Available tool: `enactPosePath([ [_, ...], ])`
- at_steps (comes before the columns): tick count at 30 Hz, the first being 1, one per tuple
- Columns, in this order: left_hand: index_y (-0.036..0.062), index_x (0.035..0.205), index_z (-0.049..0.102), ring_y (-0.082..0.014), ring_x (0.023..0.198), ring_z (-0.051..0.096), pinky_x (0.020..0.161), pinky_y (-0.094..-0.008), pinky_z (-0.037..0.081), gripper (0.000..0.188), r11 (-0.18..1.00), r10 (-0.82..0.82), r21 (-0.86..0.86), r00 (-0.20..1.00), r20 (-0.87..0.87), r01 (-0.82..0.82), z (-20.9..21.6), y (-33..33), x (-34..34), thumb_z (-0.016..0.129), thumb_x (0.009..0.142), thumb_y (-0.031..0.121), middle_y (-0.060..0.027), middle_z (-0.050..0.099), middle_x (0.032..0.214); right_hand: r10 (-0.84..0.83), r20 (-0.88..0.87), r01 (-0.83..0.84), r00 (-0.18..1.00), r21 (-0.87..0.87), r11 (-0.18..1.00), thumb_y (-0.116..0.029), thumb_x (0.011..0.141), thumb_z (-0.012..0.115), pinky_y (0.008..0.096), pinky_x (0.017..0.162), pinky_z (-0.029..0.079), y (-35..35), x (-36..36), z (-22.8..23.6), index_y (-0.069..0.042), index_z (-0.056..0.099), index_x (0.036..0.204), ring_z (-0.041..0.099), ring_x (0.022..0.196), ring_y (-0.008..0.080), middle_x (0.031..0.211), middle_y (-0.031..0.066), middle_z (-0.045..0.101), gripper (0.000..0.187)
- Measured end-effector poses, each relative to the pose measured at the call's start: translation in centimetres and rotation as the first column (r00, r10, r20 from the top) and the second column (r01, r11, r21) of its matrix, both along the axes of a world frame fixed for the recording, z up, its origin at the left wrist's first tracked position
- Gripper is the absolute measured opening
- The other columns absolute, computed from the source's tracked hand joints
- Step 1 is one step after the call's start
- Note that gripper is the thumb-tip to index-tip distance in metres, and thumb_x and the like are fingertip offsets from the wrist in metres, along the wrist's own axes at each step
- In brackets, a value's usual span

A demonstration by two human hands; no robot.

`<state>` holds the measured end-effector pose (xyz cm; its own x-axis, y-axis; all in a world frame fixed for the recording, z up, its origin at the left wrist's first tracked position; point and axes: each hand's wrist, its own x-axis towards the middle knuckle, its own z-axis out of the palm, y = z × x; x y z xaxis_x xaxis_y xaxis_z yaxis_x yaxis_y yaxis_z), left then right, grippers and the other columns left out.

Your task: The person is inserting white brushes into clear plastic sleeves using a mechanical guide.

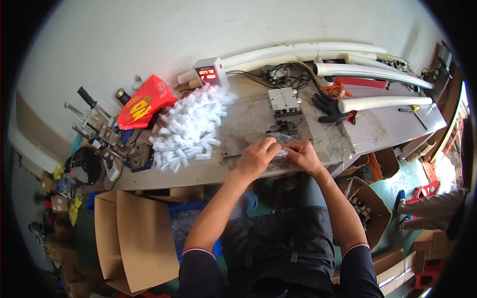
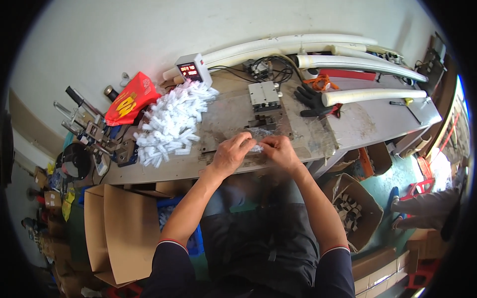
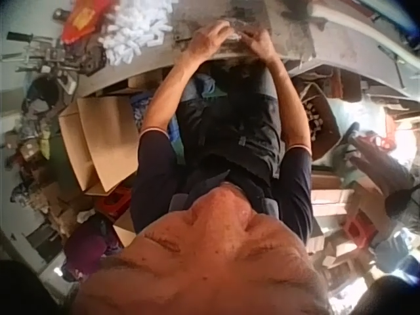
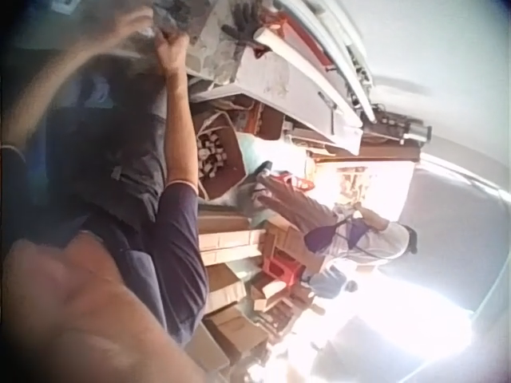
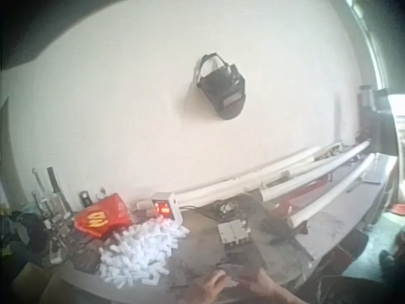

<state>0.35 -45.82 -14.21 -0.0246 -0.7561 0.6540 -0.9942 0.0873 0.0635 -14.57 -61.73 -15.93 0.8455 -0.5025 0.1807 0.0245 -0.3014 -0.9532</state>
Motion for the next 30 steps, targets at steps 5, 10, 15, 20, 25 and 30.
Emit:
enactPosePath([
  [5, 0.0108, 0.114, 0.068, -0.0263, 0.098, 0.072, 0.076, -0.0364, 0.061, 0.033, 0.998, -0.060, -0.010, 0.995, 0.076, 0.061, 0.0, -0.7, -0.8, 0.066, 0.083, -0.002, -0.0077, 0.063, 0.119, 0.127, -0.187, -0.147, 0.974, -0.094, 0.985, -0.015, 0.083, 0.070, 0.0320, 0.062, 0.048, -1.4, -1.7, 1.8, 0.000, 0.072, 0.085, 0.058, 0.063, 0.0117, 0.067, 0.0081, 0.064, 0.015],
  [10, 0.0087, 0.116, 0.067, -0.0327, 0.099, 0.071, 0.077, -0.0410, 0.060, 0.035, 0.976, 0.025, -0.204, 0.975, -0.222, -0.071, -0.4, -1.9, 0.3, 0.065, 0.083, -0.005, -0.0114, 0.064, 0.120, -0.154, -0.281, 0.069, 0.947, -0.290, 0.954, -0.025, 0.077, 0.068, 0.0400, 0.068, 0.054, -1.5, -1.0, 2.0, -0.004, 0.074, 0.081, 0.067, 0.067, 0.0281, 0.070, 0.0172, 0.067, 0.022],
  [15, 0.0068, 0.115, 0.066, -0.0384, 0.095, 0.069, 0.078, -0.0452, 0.056, 0.030, 0.903, 0.217, -0.234, 0.853, -0.475, -0.360, -3.1, -2.4, 4.5, 0.063, 0.088, -0.004, -0.0159, 0.067, 0.111, -0.317, -0.246, 0.199, 0.916, -0.408, 0.891, -0.028, 0.078, 0.065, 0.0465, 0.076, 0.056, -1.2, 1.2, 1.1, -0.006, 0.077, 0.082, 0.071, 0.080, 0.0396, 0.078, 0.0202, 0.071, 0.025],
  [20, 0.0073, 0.112, 0.064, -0.0401, 0.094, 0.067, 0.077, -0.0476, 0.053, 0.022, 0.895, 0.276, -0.152, 0.788, -0.550, -0.420, -3.2, -2.8, 3.9, 0.061, 0.092, -0.001, -0.0150, 0.067, 0.103, -0.459, -0.333, 0.343, 0.823, -0.352, 0.871, -0.028, 0.078, 0.065, 0.0472, 0.078, 0.056, -1.4, 2.4, 1.5, -0.005, 0.077, 0.080, 0.071, 0.082, 0.0399, 0.080, 0.0194, 0.072, 0.025],
  [25, 0.0059, 0.112, 0.065, -0.0394, 0.094, 0.068, 0.078, -0.0460, 0.054, 0.020, 0.889, 0.262, -0.168, 0.773, -0.577, -0.427, -3.5, -2.4, 4.6, 0.062, 0.093, 0.000, -0.0150, 0.068, 0.104, -0.501, -0.358, 0.342, 0.788, -0.422, 0.840, -0.028, 0.078, 0.064, 0.0483, 0.077, 0.055, -0.8, 3.5, 1.5, -0.006, 0.076, 0.078, 0.071, 0.080, 0.0401, 0.079, 0.0196, 0.072, 0.025],
  [30, 0.0054, 0.114, 0.065, -0.0386, 0.095, 0.069, 0.079, -0.0440, 0.055, 0.020, 0.892, 0.245, -0.173, 0.769, -0.590, -0.417, -3.7, -2.3, 4.7, 0.063, 0.094, 0.002, -0.0149, 0.068, 0.107, -0.570, -0.289, 0.364, 0.769, -0.534, 0.763, -0.027, 0.079, 0.064, 0.0502, 0.076, 0.055, 0.0, 4.0, 0.7, -0.006, 0.075, 0.076, 0.070, 0.079, 0.0415, 0.078, 0.0207, 0.071, 0.024],
])
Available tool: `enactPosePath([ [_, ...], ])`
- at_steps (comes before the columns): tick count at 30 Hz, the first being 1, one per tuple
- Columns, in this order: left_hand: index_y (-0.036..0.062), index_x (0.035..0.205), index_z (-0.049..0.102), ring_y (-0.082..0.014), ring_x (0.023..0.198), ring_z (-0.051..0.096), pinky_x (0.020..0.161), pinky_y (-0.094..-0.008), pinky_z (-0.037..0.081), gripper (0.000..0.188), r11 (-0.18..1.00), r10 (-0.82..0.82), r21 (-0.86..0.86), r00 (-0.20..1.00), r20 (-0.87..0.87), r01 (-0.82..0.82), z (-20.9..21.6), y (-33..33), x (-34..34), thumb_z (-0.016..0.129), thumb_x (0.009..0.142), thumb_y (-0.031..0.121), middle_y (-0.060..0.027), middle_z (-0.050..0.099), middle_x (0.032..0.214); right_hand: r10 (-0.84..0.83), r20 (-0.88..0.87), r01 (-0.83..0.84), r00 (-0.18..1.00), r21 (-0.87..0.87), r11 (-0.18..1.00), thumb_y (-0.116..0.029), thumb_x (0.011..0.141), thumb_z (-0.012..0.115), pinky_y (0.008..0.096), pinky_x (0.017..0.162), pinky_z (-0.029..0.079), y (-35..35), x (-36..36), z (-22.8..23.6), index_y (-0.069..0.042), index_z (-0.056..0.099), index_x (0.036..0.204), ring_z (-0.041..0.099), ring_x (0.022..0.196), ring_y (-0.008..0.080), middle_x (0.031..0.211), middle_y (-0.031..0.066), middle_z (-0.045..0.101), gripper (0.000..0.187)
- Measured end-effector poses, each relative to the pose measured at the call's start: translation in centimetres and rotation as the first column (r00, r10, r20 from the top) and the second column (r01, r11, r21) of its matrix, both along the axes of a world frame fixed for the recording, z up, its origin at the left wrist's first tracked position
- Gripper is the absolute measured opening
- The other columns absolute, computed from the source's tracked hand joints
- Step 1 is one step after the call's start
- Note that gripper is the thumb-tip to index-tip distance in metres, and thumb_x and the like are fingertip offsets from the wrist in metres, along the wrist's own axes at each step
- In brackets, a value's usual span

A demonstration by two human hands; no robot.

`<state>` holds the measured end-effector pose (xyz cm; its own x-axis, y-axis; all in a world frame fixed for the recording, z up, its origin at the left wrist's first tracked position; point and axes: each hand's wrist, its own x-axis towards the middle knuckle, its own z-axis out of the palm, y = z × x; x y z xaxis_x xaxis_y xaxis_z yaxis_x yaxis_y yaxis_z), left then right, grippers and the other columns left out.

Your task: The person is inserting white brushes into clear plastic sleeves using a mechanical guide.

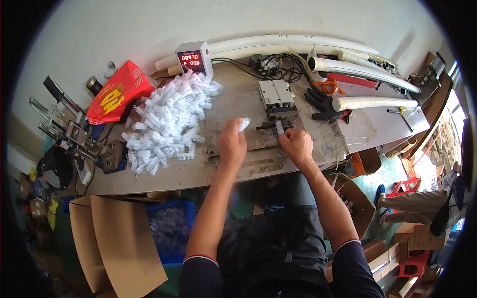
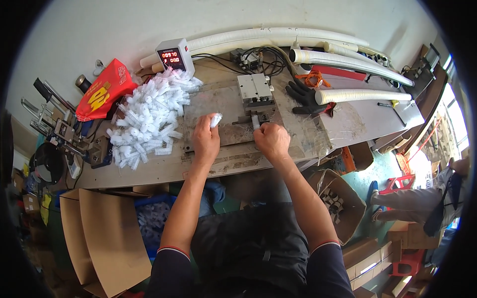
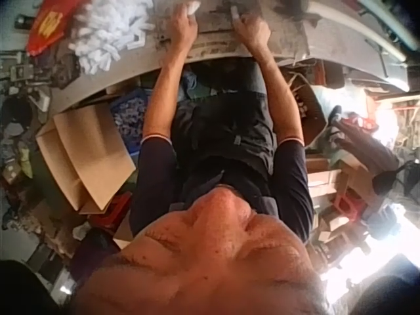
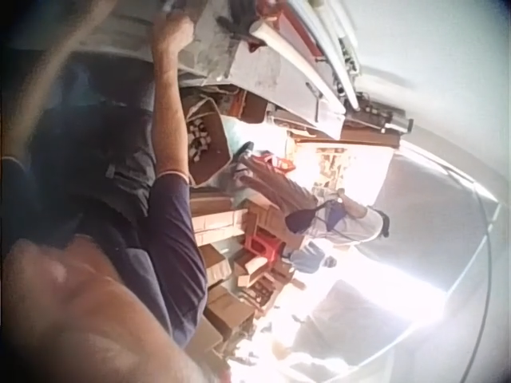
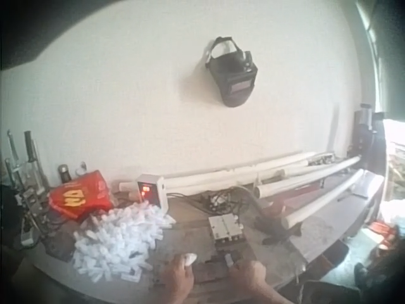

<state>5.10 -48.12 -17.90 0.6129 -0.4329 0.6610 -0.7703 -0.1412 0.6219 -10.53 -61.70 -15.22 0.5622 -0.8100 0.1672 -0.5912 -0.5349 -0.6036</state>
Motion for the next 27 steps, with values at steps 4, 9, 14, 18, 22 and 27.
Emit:
enactPosePath([
  [4, 0.0066, 0.112, 0.064, -0.0389, 0.093, 0.068, 0.077, -0.0457, 0.054, 0.020, 1.000, -0.007, -0.020, 1.000, -0.001, 0.007, 0.2, -0.1, -0.2, 0.063, 0.093, 0.000, -0.0145, 0.068, 0.104, -0.030, -0.013, 0.029, 0.999, -0.039, 0.999, -0.028, 0.079, 0.063, 0.0507, 0.076, 0.055, 0.3, 0.3, 0.0, -0.006, 0.075, 0.077, 0.070, 0.078, 0.0424, 0.078, 0.0214, 0.071, 0.024],
  [9, 0.0082, 0.110, 0.063, -0.0387, 0.092, 0.067, 0.075, -0.0471, 0.054, 0.021, 0.999, 0.026, -0.043, 0.999, 0.020, -0.026, 0.5, 0.0, -0.2, 0.062, 0.092, -0.002, -0.0132, 0.066, 0.106, -0.042, 0.000, 0.042, 0.999, -0.037, 0.998, -0.028, 0.080, 0.063, 0.0509, 0.075, 0.055, 0.4, 0.4, 0.0, -0.006, 0.075, 0.078, 0.069, 0.077, 0.0427, 0.077, 0.0213, 0.070, 0.025],
  [14, 0.0082, 0.109, 0.062, -0.0386, 0.096, 0.066, 0.077, -0.0472, 0.054, 0.021, 0.997, 0.069, -0.038, 0.997, 0.023, -0.068, 0.5, 0.1, -0.3, 0.062, 0.091, -0.002, -0.0127, 0.065, 0.109, -0.050, -0.008, 0.050, 0.999, -0.016, 0.999, -0.028, 0.079, 0.063, 0.0513, 0.074, 0.055, 0.6, 0.4, 0.1, -0.006, 0.073, 0.075, 0.069, 0.077, 0.0429, 0.076, 0.0213, 0.070, 0.025],
  [18, 0.0049, 0.112, 0.064, -0.0385, 0.097, 0.066, 0.081, -0.0457, 0.054, 0.019, 0.999, 0.053, -0.005, 0.999, -0.011, -0.053, 0.5, 0.1, -0.3, 0.063, 0.093, 0.001, -0.0131, 0.066, 0.110, -0.038, -0.004, 0.038, 0.999, -0.035, 0.999, -0.030, 0.083, 0.064, 0.0518, 0.074, 0.054, 0.4, 0.5, -0.3, -0.006, 0.072, 0.075, 0.069, 0.077, 0.0428, 0.077, 0.0211, 0.070, 0.026],
  [22, 0.0056, 0.112, 0.065, -0.0379, 0.097, 0.067, 0.080, -0.0454, 0.054, 0.018, 0.999, 0.043, -0.017, 0.999, 0.021, -0.043, 0.6, -0.1, -0.2, 0.063, 0.094, 0.002, -0.0128, 0.066, 0.110, -0.082, 0.031, 0.086, 0.996, -0.143, 0.986, -0.033, 0.089, 0.065, 0.0514, 0.072, 0.055, 0.4, 1.0, -0.5, -0.007, 0.072, 0.077, 0.069, 0.077, 0.0420, 0.077, 0.0204, 0.070, 0.030],
  [27, 0.0090, 0.109, 0.063, -0.0373, 0.096, 0.067, 0.078, -0.0471, 0.054, 0.022, 0.998, 0.014, 0.059, 0.999, 0.036, -0.016, 0.9, 0.2, -0.5, 0.064, 0.089, -0.001, -0.0115, 0.066, 0.110, -0.070, 0.061, 0.079, 0.996, -0.176, 0.981, -0.030, 0.090, 0.066, 0.0506, 0.069, 0.054, 1.1, 0.5, -1.1, -0.007, 0.068, 0.074, 0.069, 0.075, 0.0406, 0.076, 0.0177, 0.069, 0.028],
])
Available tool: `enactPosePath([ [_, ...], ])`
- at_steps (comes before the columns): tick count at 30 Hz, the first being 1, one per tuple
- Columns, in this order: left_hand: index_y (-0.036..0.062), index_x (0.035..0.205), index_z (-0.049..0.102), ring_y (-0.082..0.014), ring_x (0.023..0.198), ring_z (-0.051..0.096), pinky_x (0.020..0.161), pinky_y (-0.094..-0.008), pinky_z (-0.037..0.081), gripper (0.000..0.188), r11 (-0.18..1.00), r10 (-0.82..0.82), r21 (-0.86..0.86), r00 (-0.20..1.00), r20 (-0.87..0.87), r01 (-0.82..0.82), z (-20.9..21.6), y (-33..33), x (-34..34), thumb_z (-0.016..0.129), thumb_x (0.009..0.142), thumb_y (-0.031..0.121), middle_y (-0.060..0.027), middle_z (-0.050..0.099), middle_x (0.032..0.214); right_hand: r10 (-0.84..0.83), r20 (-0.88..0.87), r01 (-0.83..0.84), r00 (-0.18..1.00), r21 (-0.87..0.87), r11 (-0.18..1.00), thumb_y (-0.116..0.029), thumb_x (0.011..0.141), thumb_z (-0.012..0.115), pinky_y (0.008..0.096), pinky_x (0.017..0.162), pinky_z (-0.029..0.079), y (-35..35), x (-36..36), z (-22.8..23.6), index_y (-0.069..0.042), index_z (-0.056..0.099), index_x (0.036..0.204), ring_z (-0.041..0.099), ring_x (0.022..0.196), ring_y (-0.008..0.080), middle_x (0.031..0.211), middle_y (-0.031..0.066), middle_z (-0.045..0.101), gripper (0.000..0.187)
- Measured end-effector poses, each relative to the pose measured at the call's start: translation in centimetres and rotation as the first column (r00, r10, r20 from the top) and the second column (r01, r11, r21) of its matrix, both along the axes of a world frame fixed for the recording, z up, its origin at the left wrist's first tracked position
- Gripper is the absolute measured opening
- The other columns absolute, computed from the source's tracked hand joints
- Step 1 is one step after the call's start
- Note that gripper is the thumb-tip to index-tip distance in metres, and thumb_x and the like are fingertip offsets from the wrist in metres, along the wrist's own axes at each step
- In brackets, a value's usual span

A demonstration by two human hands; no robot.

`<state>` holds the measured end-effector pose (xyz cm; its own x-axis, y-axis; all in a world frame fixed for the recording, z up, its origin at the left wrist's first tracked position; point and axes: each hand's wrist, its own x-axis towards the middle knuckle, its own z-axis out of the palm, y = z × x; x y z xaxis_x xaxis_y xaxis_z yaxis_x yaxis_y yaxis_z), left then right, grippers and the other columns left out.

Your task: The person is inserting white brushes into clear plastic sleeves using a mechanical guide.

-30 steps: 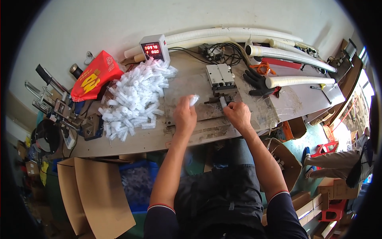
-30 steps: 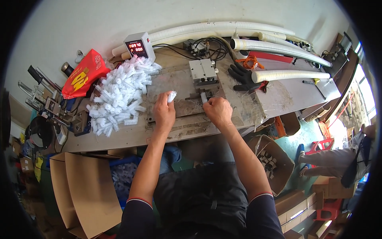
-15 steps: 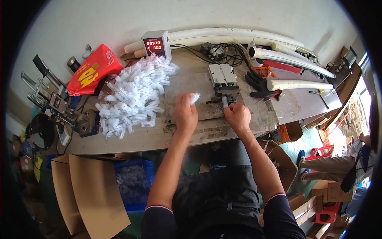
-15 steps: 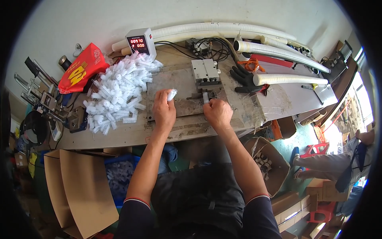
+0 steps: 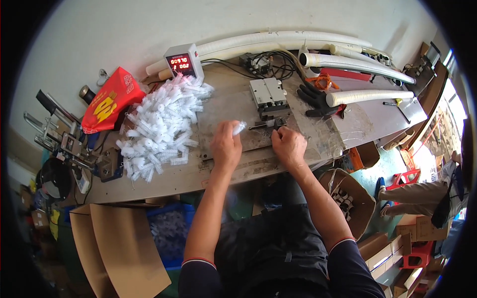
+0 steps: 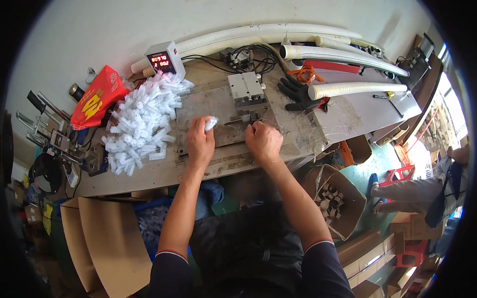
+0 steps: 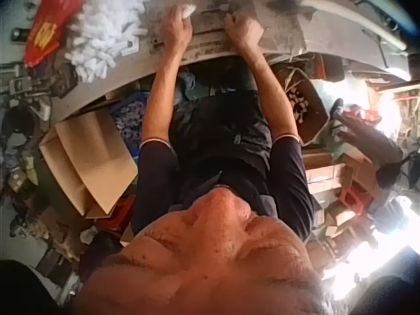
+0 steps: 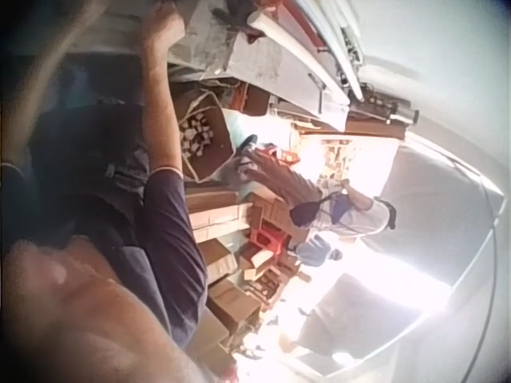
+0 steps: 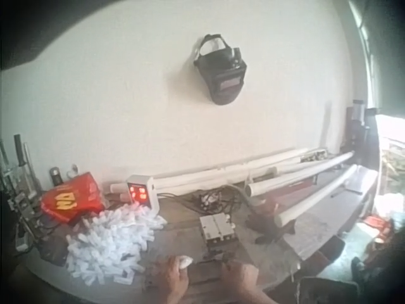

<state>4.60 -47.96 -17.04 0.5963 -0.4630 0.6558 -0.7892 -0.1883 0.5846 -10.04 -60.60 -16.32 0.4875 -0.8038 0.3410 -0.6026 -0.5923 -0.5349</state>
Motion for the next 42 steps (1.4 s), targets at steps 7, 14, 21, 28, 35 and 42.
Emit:
enactPosePath([
  [7, 0.0107, 0.119, 0.063, -0.0364, 0.098, 0.069, 0.081, -0.0451, 0.055, 0.030, 0.968, -0.211, 0.155, 0.975, 0.072, 0.198, 0.7, -0.4, -1.2, 0.065, 0.090, 0.002, -0.0109, 0.067, 0.113, 0.117, 0.217, -0.117, 0.969, -0.014, 0.993, -0.026, 0.091, 0.069, 0.0474, 0.067, 0.053, 0.7, -1.5, -0.3, -0.006, 0.065, 0.076, 0.068, 0.075, 0.0377, 0.079, 0.0130, 0.069, 0.026],
  [14, 0.0113, 0.114, 0.061, -0.0357, 0.093, 0.069, 0.076, -0.0447, 0.056, 0.028, 0.962, -0.184, 0.215, 0.981, 0.056, 0.168, 0.7, -2.2, -1.4, 0.071, 0.088, 0.007, -0.0101, 0.068, 0.108, 0.117, 0.320, -0.146, 0.940, 0.070, 0.987, -0.026, 0.091, 0.070, 0.0461, 0.068, 0.053, 0.6, -2.0, -0.3, -0.004, 0.066, 0.078, 0.068, 0.078, 0.0377, 0.081, 0.0133, 0.069, 0.025],
  [21, 0.0101, 0.109, 0.063, -0.0368, 0.087, 0.069, 0.073, -0.0452, 0.054, 0.019, 0.975, -0.168, 0.167, 0.979, 0.114, 0.148, 0.3, -2.7, -1.8, 0.072, 0.091, 0.010, -0.0115, 0.069, 0.096, 0.102, 0.389, -0.168, 0.916, 0.140, 0.976, -0.027, 0.091, 0.070, 0.0454, 0.068, 0.053, 0.5, -2.2, -0.1, -0.003, 0.068, 0.079, 0.068, 0.078, 0.0385, 0.081, 0.0150, 0.069, 0.027],
  [28, 0.0083, 0.108, 0.067, -0.0358, 0.093, 0.067, 0.079, -0.0441, 0.053, 0.024, 0.951, -0.201, 0.265, 0.970, 0.137, 0.160, 0.6, 0.0, -2.6, 0.067, 0.087, -0.003, -0.0113, 0.066, 0.102, 0.020, 0.478, -0.167, 0.878, 0.267, 0.949, -0.026, 0.092, 0.071, 0.0434, 0.070, 0.054, -0.1, -2.6, -0.7, -0.003, 0.073, 0.089, 0.069, 0.079, 0.0376, 0.082, 0.0175, 0.070, 0.023],
  [35, 0.0083, 0.106, 0.066, -0.0340, 0.092, 0.068, 0.077, -0.0431, 0.054, 0.019, 0.981, -0.175, 0.114, 0.970, 0.169, 0.157, 1.4, 0.6, -4.5, 0.064, 0.091, -0.002, -0.0107, 0.064, 0.101, 0.087, 0.634, -0.312, 0.769, 0.253, 0.916, -0.010, 0.087, 0.073, 0.0358, 0.074, 0.055, -0.3, -3.1, -0.9, -0.005, 0.075, 0.109, 0.071, 0.079, 0.0270, 0.090, 0.0126, 0.074, 0.023],
  [42, 0.0083, 0.107, 0.067, -0.0338, 0.092, 0.068, 0.076, -0.0432, 0.054, 0.020, 0.976, -0.205, 0.118, 0.954, 0.219, 0.182, 1.3, 0.5, -4.9, 0.065, 0.091, -0.002, -0.0103, 0.064, 0.100, 0.158, 0.694, -0.500, 0.702, 0.322, 0.804, -0.008, 0.088, 0.074, 0.0299, 0.075, 0.054, -1.1, -3.5, -1.8, -0.001, 0.073, 0.113, 0.068, 0.083, 0.0150, 0.092, 0.0098, 0.073, 0.025],
])
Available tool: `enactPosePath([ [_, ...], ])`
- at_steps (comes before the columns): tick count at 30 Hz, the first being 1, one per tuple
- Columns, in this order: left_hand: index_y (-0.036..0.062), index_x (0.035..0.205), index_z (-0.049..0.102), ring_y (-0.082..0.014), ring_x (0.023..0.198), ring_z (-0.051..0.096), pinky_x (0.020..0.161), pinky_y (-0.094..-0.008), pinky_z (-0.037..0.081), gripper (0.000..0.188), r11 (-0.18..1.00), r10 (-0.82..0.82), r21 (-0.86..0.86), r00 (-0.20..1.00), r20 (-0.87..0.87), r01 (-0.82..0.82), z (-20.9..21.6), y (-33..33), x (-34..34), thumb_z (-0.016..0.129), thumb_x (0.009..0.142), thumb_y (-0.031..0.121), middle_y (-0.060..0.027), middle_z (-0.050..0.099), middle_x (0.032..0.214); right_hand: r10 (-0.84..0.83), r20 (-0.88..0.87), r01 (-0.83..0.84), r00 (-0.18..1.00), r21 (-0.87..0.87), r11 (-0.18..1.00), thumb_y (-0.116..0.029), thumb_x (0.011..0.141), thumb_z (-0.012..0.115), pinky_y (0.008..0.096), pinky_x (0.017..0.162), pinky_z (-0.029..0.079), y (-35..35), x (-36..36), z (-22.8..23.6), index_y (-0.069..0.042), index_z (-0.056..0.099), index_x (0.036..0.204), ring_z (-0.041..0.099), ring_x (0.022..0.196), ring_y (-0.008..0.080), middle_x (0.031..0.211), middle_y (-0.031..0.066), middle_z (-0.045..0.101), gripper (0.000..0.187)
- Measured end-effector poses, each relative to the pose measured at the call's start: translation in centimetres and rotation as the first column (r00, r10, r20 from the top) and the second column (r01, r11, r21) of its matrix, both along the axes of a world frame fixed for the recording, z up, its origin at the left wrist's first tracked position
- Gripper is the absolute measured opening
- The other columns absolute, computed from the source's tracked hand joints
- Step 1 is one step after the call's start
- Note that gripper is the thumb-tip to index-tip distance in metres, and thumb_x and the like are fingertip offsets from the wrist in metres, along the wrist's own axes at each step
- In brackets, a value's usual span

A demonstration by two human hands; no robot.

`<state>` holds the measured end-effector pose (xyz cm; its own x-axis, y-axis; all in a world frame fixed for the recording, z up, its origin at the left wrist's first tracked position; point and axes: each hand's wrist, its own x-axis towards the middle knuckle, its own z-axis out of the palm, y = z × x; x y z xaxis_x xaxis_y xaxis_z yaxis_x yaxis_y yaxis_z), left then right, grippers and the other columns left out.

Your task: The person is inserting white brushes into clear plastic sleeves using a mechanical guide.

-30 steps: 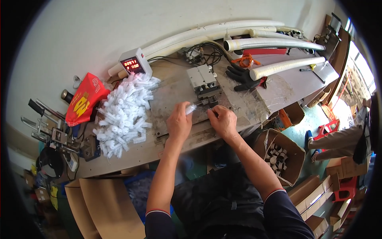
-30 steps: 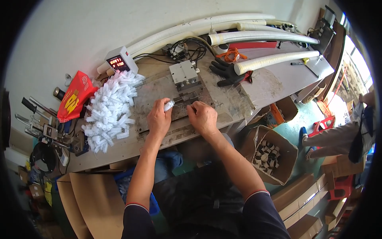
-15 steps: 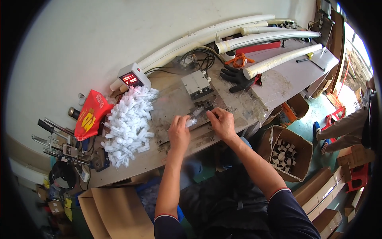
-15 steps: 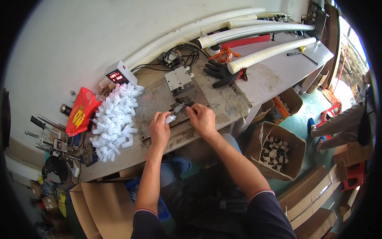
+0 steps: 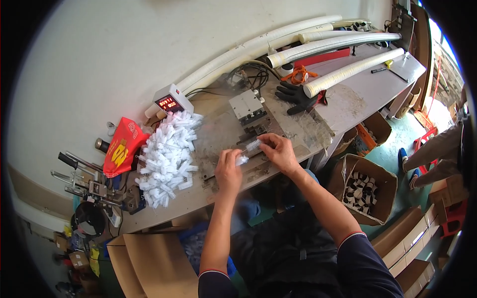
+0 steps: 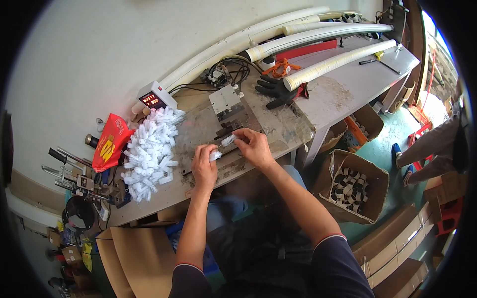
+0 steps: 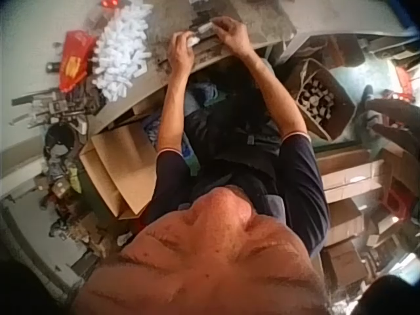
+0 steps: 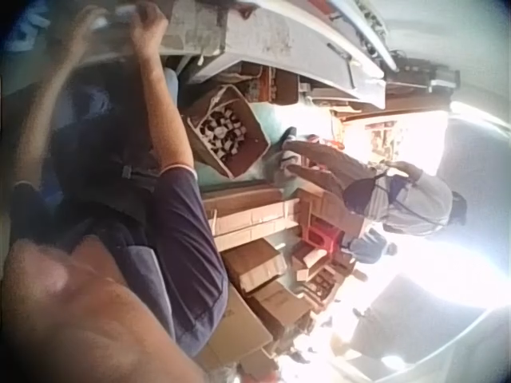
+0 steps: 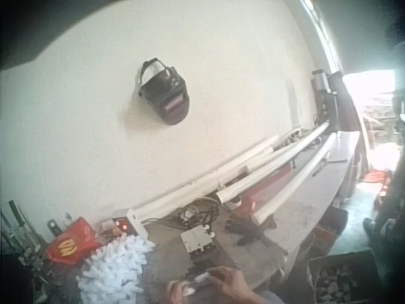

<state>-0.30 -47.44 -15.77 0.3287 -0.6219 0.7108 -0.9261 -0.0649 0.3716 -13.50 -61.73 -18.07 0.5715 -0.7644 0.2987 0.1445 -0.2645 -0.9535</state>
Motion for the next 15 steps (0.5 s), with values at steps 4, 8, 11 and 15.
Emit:
enactPosePath([
  [4, 0.0092, 0.111, 0.067, -0.0347, 0.094, 0.067, 0.076, -0.0447, 0.055, 0.028, 0.998, 0.008, 0.062, 1.000, 0.021, -0.010, -0.3, 0.9, 0.7, 0.064, 0.087, -0.006, -0.0110, 0.064, 0.103, 0.094, 0.089, -0.106, 0.992, 0.149, 0.983, -0.011, 0.096, 0.072, 0.0222, 0.061, 0.047, 0.4, 1.2, -0.4, -0.001, 0.072, 0.108, 0.057, 0.070, 0.0051, 0.087, 0.0005, 0.069, 0.016],
  [8, 0.0097, 0.113, 0.066, -0.0365, 0.094, 0.067, 0.074, -0.0469, 0.056, 0.038, 0.993, -0.057, 0.108, 0.998, 0.023, 0.054, -0.4, 0.4, 0.2, 0.064, 0.080, -0.008, -0.0113, 0.062, 0.107, 0.047, 0.025, -0.051, 0.999, 0.175, 0.983, -0.005, 0.094, 0.070, 0.0219, 0.058, 0.043, -0.1, -0.3, 0.4, -0.003, 0.072, 0.101, 0.054, 0.067, 0.0047, 0.080, -0.0011, 0.066, 0.008],
  [11, 0.0079, 0.108, 0.065, -0.0325, 0.093, 0.066, 0.076, -0.0428, 0.057, 0.031, 0.992, -0.091, 0.091, 0.990, 0.104, 0.081, -0.6, 0.1, 0.2, 0.064, 0.080, -0.004, -0.0101, 0.059, 0.101, 0.107, 0.093, -0.124, 0.990, 0.202, 0.972, -0.003, 0.093, 0.070, 0.0209, 0.057, 0.043, -0.2, -0.3, 0.3, -0.002, 0.069, 0.101, 0.055, 0.066, 0.0036, 0.080, -0.0027, 0.065, 0.008],
  [15, 0.0058, 0.103, 0.064, -0.0303, 0.092, 0.064, 0.079, -0.0408, 0.055, 0.016, 0.985, -0.097, 0.158, 0.970, 0.223, 0.062, -0.6, 0.3, 0.3, 0.065, 0.087, 0.003, -0.0095, 0.059, 0.099, 0.150, 0.016, -0.151, 0.989, 0.154, 0.977, -0.005, 0.095, 0.068, 0.0199, 0.057, 0.041, 0.1, 0.0, 0.3, -0.004, 0.067, 0.104, 0.054, 0.065, 0.0036, 0.081, -0.0034, 0.063, 0.010],
])
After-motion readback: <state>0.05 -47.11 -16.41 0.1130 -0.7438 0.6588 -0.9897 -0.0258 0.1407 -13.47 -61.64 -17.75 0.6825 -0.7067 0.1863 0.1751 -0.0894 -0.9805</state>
